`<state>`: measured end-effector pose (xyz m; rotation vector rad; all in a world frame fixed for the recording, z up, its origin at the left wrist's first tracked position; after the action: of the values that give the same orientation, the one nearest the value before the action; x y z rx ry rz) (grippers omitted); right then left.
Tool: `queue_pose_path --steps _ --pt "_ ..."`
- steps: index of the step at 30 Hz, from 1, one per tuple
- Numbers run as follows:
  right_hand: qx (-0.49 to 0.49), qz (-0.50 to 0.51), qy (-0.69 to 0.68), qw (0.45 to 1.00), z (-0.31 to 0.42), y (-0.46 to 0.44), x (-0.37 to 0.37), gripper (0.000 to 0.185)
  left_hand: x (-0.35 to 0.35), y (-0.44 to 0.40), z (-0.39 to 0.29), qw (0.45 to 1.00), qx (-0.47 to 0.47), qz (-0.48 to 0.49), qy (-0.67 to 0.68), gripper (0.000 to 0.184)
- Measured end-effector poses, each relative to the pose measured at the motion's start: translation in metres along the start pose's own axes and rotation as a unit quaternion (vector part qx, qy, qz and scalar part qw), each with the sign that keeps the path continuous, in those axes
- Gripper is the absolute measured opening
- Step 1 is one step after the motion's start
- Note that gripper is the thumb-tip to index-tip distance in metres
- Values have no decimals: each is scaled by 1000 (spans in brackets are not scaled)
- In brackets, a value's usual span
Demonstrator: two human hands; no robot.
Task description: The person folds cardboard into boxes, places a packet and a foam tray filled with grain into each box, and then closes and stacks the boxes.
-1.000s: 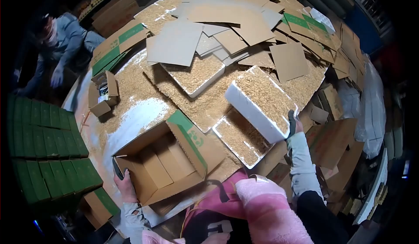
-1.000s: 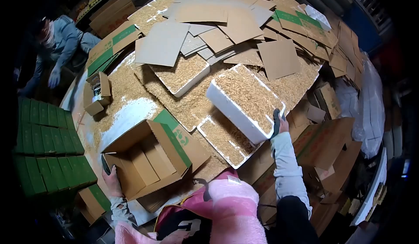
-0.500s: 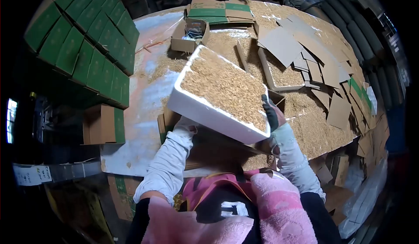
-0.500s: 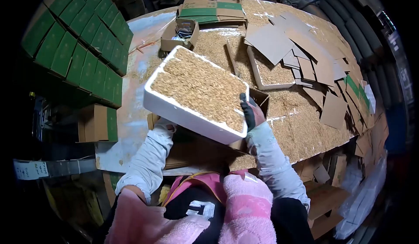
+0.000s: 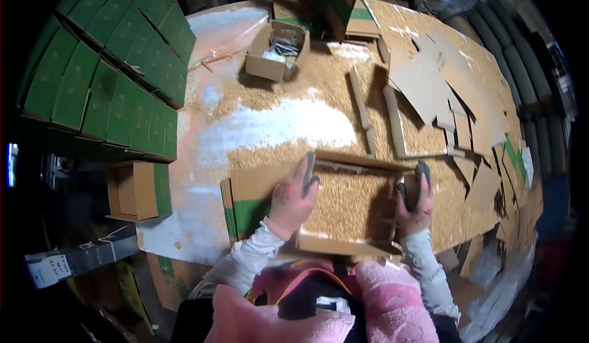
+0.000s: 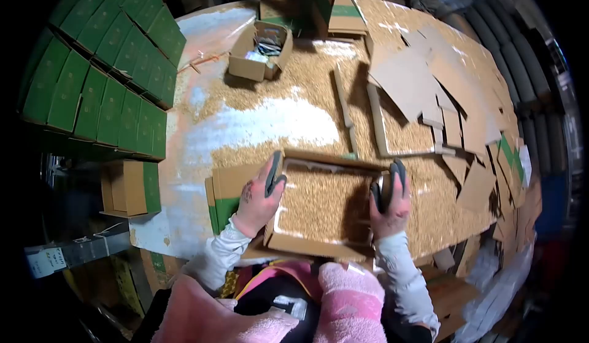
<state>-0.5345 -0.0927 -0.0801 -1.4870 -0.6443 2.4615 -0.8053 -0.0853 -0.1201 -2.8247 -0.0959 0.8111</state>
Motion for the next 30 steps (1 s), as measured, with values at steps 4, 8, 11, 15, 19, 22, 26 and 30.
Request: queue_pose_path --steps 4,8,11,15,19,22,26,30 --pt "-72 37 111 990 -22 -141 14 55 -25 -142 44 996 -78 -48 13 27" --pt "36 173 373 911 -95 -232 119 79 -2 -346 138 964 -61 -21 -259 43" --pt "16 236 371 898 -130 -233 163 66 35 -402 204 836 -118 223 -487 56" --pt "-116 111 372 914 -98 -212 104 53 55 -379 250 817 -34 196 -541 33" --pt "-93 135 310 936 -103 -186 76 56 63 -305 209 859 13 110 -501 32" --pt "-169 191 261 931 -92 -165 73 42 58 -297 194 886 -35 112 -448 21" --pt "-173 353 78 916 -95 -153 45 38 15 -324 130 856 31 96 -507 46" --pt "-9 -51 -205 977 -112 -143 -29 46 -37 -351 106 927 -40 -18 -372 67"
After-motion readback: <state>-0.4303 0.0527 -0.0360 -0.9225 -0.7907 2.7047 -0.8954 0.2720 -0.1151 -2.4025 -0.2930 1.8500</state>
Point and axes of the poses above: each hand's wrist, its own y-axis away from the middle knuckle, its own x-axis out of the palm, z = x × y, the point moved 4 cm from there along -y, towards the middle knuckle
